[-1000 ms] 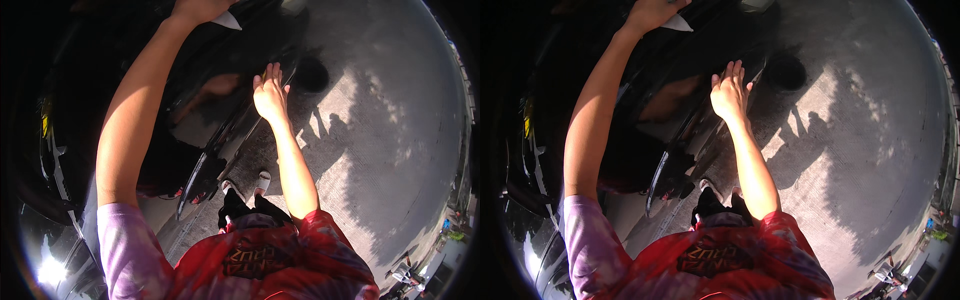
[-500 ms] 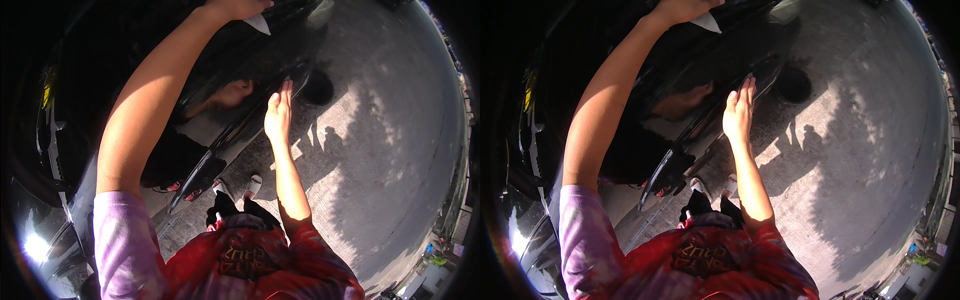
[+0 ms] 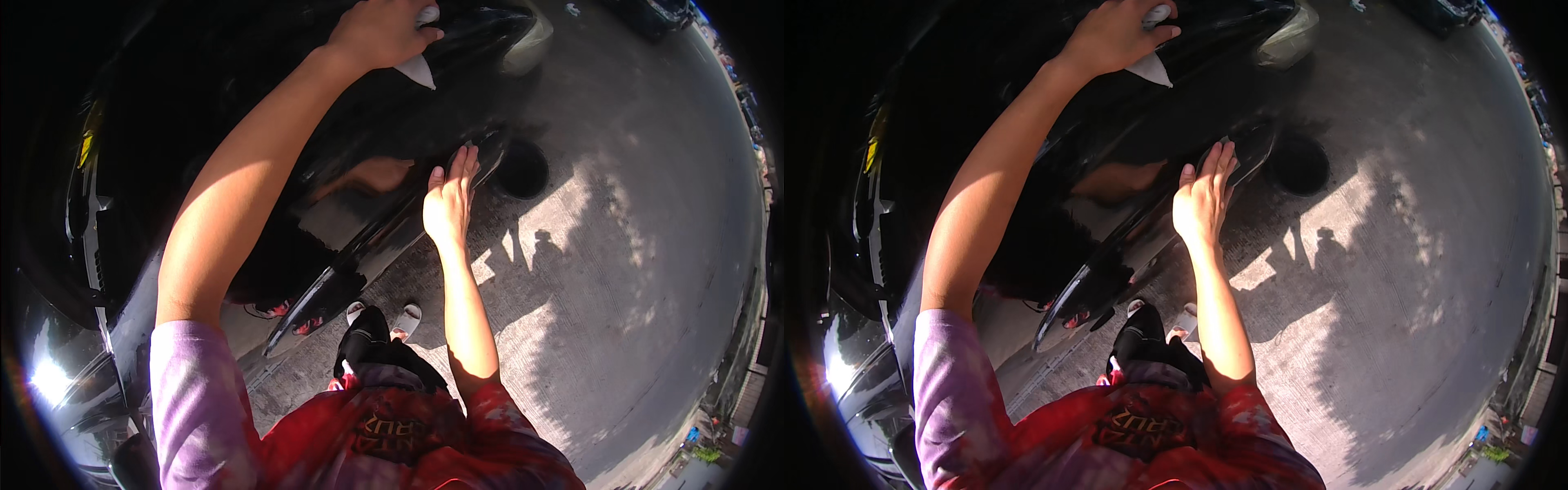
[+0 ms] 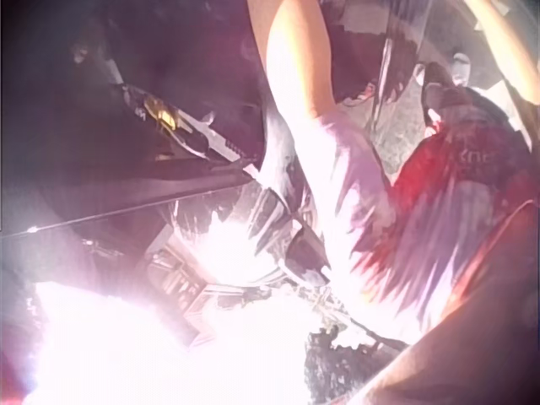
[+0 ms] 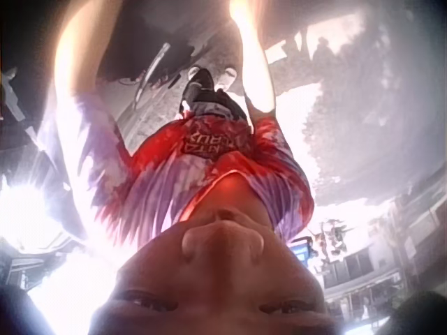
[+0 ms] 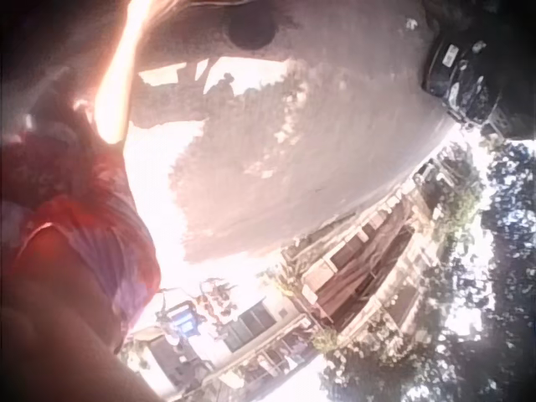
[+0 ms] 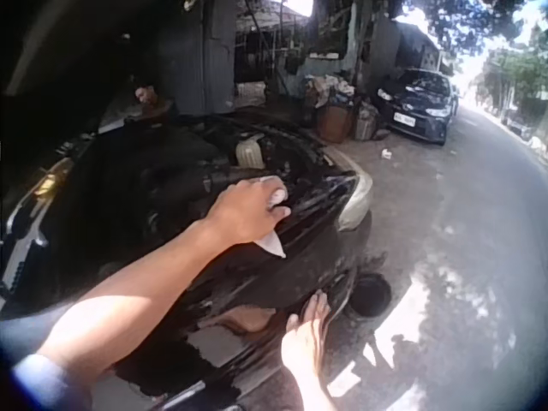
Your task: The person sands the black paint on the front fender of a car using a small sanding block and a cloth, frequently dipping the block into a bucket of water.
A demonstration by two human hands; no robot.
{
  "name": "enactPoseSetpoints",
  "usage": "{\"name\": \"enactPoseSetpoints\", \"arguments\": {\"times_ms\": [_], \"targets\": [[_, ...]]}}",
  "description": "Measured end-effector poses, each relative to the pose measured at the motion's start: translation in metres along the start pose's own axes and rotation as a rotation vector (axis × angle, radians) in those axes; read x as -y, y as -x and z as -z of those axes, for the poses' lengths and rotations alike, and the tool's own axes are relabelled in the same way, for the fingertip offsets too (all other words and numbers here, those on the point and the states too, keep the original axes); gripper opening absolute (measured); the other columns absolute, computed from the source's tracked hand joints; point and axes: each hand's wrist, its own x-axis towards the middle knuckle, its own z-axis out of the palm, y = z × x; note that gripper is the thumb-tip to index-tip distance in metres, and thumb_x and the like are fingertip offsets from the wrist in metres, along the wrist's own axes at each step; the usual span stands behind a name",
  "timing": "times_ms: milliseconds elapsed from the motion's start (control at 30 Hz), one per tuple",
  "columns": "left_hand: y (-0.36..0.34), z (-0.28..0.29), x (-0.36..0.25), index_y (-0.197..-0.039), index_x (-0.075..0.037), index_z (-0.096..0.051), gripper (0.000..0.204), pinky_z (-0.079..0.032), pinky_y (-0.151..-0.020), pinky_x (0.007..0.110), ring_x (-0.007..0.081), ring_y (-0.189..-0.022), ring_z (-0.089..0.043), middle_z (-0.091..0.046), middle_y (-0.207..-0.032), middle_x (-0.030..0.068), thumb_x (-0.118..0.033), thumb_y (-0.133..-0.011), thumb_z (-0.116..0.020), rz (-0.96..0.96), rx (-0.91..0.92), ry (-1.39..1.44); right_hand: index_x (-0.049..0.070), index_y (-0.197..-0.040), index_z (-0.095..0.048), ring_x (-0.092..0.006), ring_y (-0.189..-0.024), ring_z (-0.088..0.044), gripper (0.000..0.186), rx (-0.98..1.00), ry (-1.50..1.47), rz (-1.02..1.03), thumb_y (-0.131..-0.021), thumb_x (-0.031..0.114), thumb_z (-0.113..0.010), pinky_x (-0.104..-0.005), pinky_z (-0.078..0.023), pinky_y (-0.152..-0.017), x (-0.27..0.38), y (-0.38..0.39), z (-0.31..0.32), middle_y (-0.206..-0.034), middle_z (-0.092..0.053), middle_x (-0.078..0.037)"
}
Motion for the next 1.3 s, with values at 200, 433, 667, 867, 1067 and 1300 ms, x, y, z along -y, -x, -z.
{"name": "enactPoseSetpoints", "arguments": {"times_ms": [200, 433, 667, 867, 1067, 1300], "targets": [[-0.013, 0.002, 0.007, -0.12, -0.016, -0.07, 0.037, -0.059, -0.087, 0.047, 0.0354, -0.098, -0.073, -0.075, -0.105, 0.0147, -0.039, -0.091, -0.071, 0.026, -0.034, 0.068, -0.012, -0.152, -0.033, -0.0412, -0.154, -0.021, 0.072, -0.07, -0.098, 0.052, -0.11, 0.047, -0.033, -0.0426, -0.02, -0.126, -0.088, -0.156, 0.038, -0.163, -0.022, -0.032], [-0.018, -0.027, 0.011, -0.112, -0.015, -0.075, 0.039, -0.056, -0.089, 0.043, 0.0304, -0.103, -0.073, -0.077, -0.102, 0.0103, -0.04, -0.081, -0.073, 0.062, 0.123, 0.097, -0.009, -0.153, -0.033, -0.0373, -0.145, -0.041, 0.063, 0.043, -0.052, 0.239, -0.112, 0.039, -0.029, -0.0436, -0.036, -0.118, -0.107, -0.105, 0.015, -0.16, -0.037, -0.026], [-0.022, -0.071, 0.026, -0.105, -0.015, -0.076, 0.032, -0.056, -0.087, 0.046, 0.0297, -0.101, -0.072, -0.075, -0.105, 0.0118, -0.038, -0.088, -0.064, -0.013, 0.083, 0.027, -0.009, -0.153, -0.034, -0.0367, -0.144, -0.042, 0.063, 0.383, -0.025, 0.354, -0.112, 0.039, -0.029, -0.0434, -0.037, -0.116, -0.087, -0.119, -0.018, -0.159, -0.038, -0.025], [-0.043, -0.078, 0.021, -0.111, -0.015, -0.072, 0.03, -0.054, -0.091, 0.047, 0.0316, -0.108, -0.067, -0.071, -0.112, 0.0136, -0.036, -0.091, -0.063, 0.052, 0.058, 0.071, -0.008, -0.153, -0.034, -0.0361, -0.143, -0.043, 0.063, 0.585, -0.072, 0.369, -0.112, 0.04, -0.03, -0.0433, -0.038, -0.115, -0.073, -0.13, 0.002, -0.159, -0.039, -0.024], [-0.019, -0.075, 0.016, -0.116, -0.014, -0.069, 0.029, -0.051, -0.094, 0.048, 0.0335, -0.115, -0.062, -0.067, -0.119, 0.0154, -0.033, -0.095, -0.062, 0.188, -0.112, 0.127, -0.007, -0.153, -0.034, -0.0356, -0.142, -0.044, 0.063, 0.894, -0.1, 0.368, -0.112, 0.041, -0.03, -0.0431, -0.039, -0.114, -0.078, -0.091, 0.035, -0.158, -0.04, -0.023], [0.092, -0.17, -0.083, -0.114, -0.012, -0.063, 0.025, -0.044, -0.103, 0.055, 0.0395, -0.131, -0.051, -0.062, -0.128, 0.0182, -0.033, -0.104, -0.053, -0.134, -0.734, 0.029, -0.007, -0.153, -0.035, -0.0349, -0.141, -0.045, 0.063, 1.339, -0.029, 0.395, -0.111, 0.041, -0.03, -0.0429, -0.04, -0.113, -0.098, -0.07, 0.083, -0.157, -0.042, -0.022]]}}
